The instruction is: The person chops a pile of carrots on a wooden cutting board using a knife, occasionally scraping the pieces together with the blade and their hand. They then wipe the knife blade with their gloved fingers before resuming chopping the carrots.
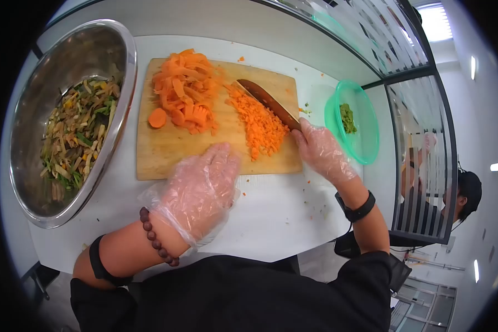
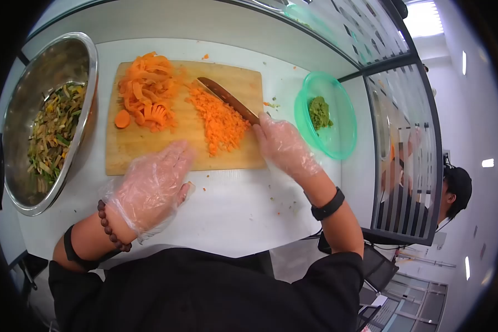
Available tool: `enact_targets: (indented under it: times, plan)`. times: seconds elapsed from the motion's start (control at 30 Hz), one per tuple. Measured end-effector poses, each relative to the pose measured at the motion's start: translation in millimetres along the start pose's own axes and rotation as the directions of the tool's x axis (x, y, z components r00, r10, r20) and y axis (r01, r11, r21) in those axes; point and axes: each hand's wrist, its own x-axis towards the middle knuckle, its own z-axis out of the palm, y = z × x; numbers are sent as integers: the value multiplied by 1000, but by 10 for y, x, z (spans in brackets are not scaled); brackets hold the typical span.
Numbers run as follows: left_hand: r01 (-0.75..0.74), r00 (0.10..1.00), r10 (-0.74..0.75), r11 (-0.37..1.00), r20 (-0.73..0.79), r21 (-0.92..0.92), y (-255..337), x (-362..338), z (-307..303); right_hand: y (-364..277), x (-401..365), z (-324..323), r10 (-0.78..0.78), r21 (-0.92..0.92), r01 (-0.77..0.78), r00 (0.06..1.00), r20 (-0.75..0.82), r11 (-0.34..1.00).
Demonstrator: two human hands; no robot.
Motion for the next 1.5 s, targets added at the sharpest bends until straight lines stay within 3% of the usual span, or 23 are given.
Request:
enact_targets:
  times: [0.53, 0.93, 1.13, 1.23, 1.43, 1.5]
  plan:
    - [-8, 1000, 8, 999, -12, 46, 0, -6, 18, -111, 23, -123, 29, 117, -32, 999, 27, 993]
    - [-29, 1000, 29, 997, -9, 77, -4, -32, 22, -91, 52, 12, -43, 99, 45, 999, -21, 994]
    - [-38, 999, 39, 992, -7, 123, -6, -27, 65, -118, 45, -93, 31, 74, -30, 999, -14, 997]
    - [-21, 1000, 22, 998, -10, 57, -15, -32, 48, -96, 86, 35, -1, 119, 6, 999, -44, 993]
    - [-47, 998, 51, 995, -41, 91, -22, -38, 70, -27, 90, -33, -105, 37, 110, 988, -115, 993]
    - [-38, 999, 40, 998, -32, 56, -32, -36, 63, -50, 115, 46, -71, 48, 76, 993, -92, 996]
